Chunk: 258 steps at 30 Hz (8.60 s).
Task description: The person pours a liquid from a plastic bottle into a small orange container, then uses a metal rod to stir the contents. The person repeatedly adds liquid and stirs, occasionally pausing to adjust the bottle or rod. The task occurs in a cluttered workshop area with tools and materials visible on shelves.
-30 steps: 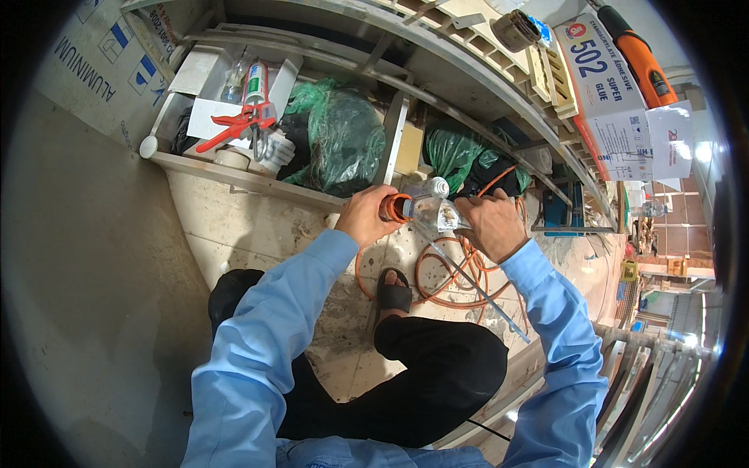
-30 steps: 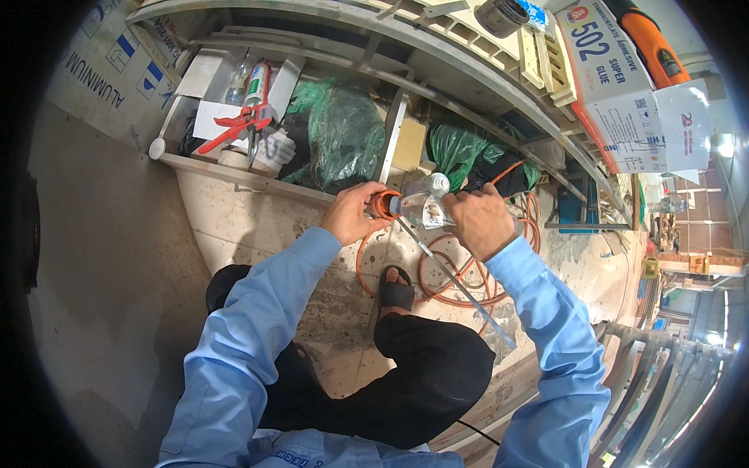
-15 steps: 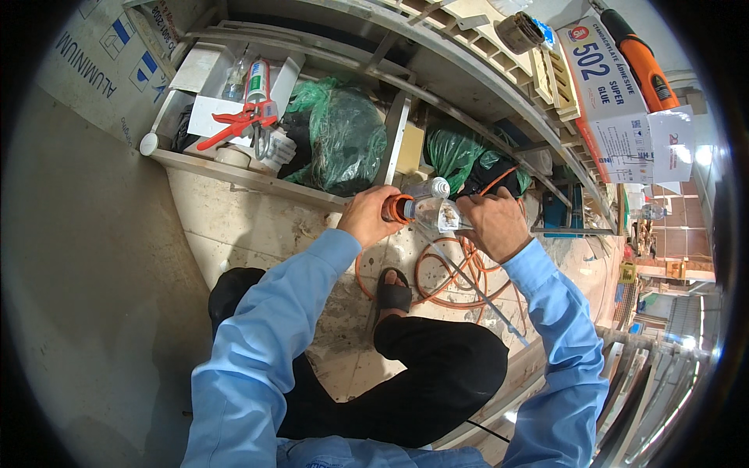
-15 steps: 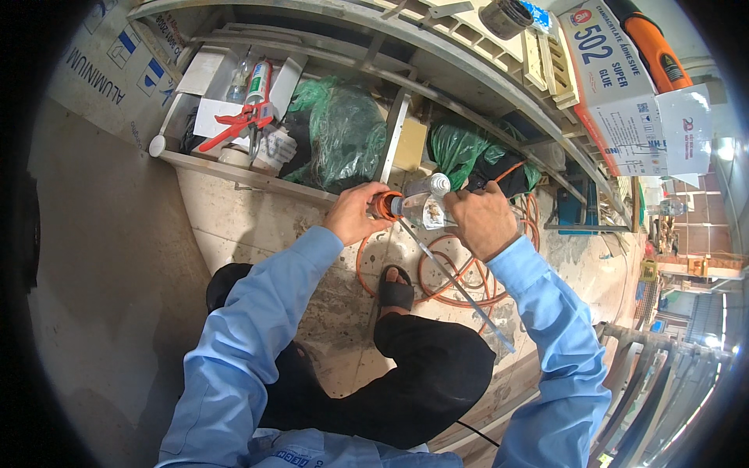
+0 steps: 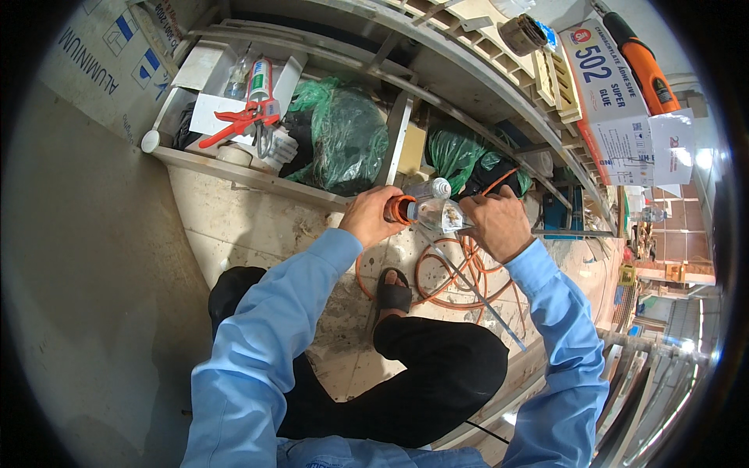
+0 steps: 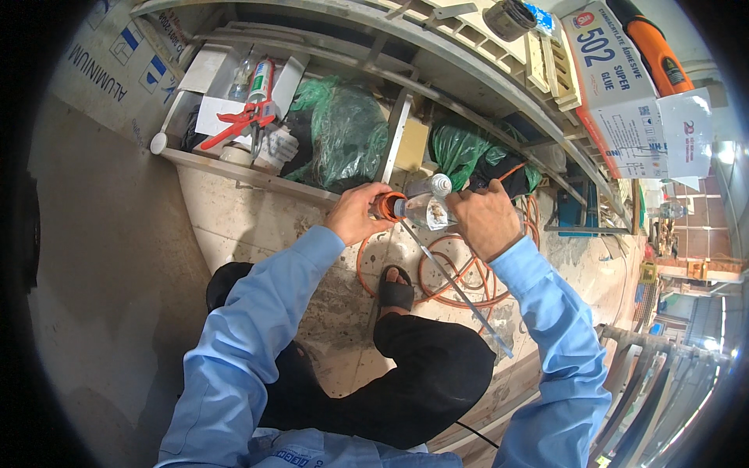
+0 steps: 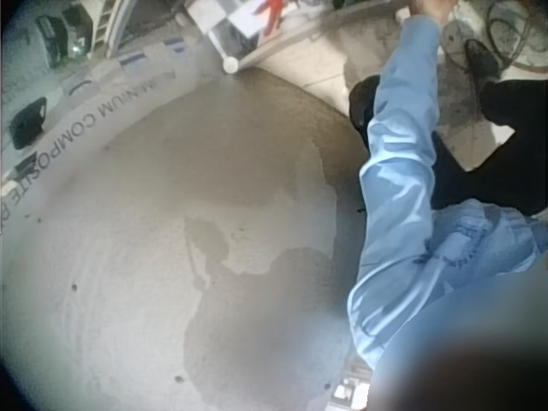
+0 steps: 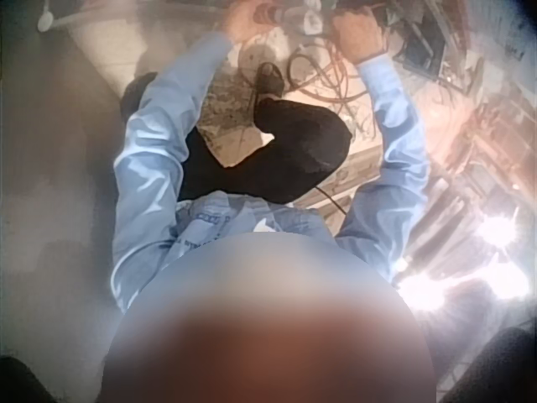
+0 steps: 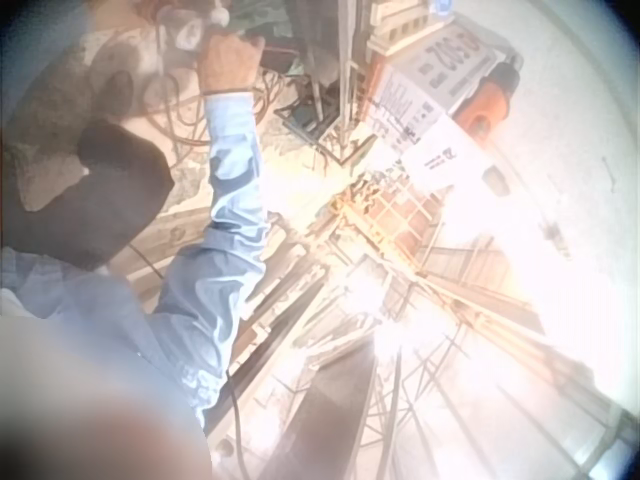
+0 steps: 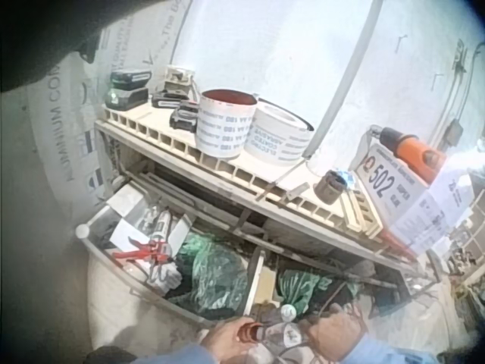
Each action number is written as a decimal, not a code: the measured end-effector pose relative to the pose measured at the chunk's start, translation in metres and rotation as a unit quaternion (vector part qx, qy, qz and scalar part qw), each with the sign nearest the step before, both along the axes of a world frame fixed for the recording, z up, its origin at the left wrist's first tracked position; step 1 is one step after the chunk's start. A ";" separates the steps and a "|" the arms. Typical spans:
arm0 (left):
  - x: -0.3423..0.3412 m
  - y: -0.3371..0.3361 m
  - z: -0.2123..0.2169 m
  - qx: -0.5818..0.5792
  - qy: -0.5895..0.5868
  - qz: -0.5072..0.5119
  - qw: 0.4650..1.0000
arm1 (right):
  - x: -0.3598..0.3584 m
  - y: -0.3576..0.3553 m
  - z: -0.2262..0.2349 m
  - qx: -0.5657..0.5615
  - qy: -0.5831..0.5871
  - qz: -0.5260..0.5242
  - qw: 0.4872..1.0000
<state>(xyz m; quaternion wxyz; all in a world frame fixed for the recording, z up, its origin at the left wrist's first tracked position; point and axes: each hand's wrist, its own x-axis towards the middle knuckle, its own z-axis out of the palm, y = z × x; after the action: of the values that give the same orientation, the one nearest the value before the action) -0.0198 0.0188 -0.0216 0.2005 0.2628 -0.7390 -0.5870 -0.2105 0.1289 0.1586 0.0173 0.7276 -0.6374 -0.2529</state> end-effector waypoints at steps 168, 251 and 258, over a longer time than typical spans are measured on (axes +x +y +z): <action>-0.005 0.010 -0.007 -0.024 0.014 -0.011 1.000 | 0.004 0.007 0.014 0.015 0.002 -0.037 0.999; -0.015 0.001 -0.026 -0.083 0.030 0.051 0.995 | 0.028 0.023 -0.066 -0.301 -0.528 -0.178 0.774; -0.013 0.002 -0.021 -0.037 0.047 0.044 0.997 | 0.025 0.019 -0.065 -0.319 -0.471 -0.179 0.803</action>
<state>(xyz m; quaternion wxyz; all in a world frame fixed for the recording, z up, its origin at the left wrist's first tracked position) -0.0326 0.0204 -0.0428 0.2702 0.2593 -0.7380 -0.5614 -0.1853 0.1481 0.0936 -0.0993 0.5835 -0.7310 0.3395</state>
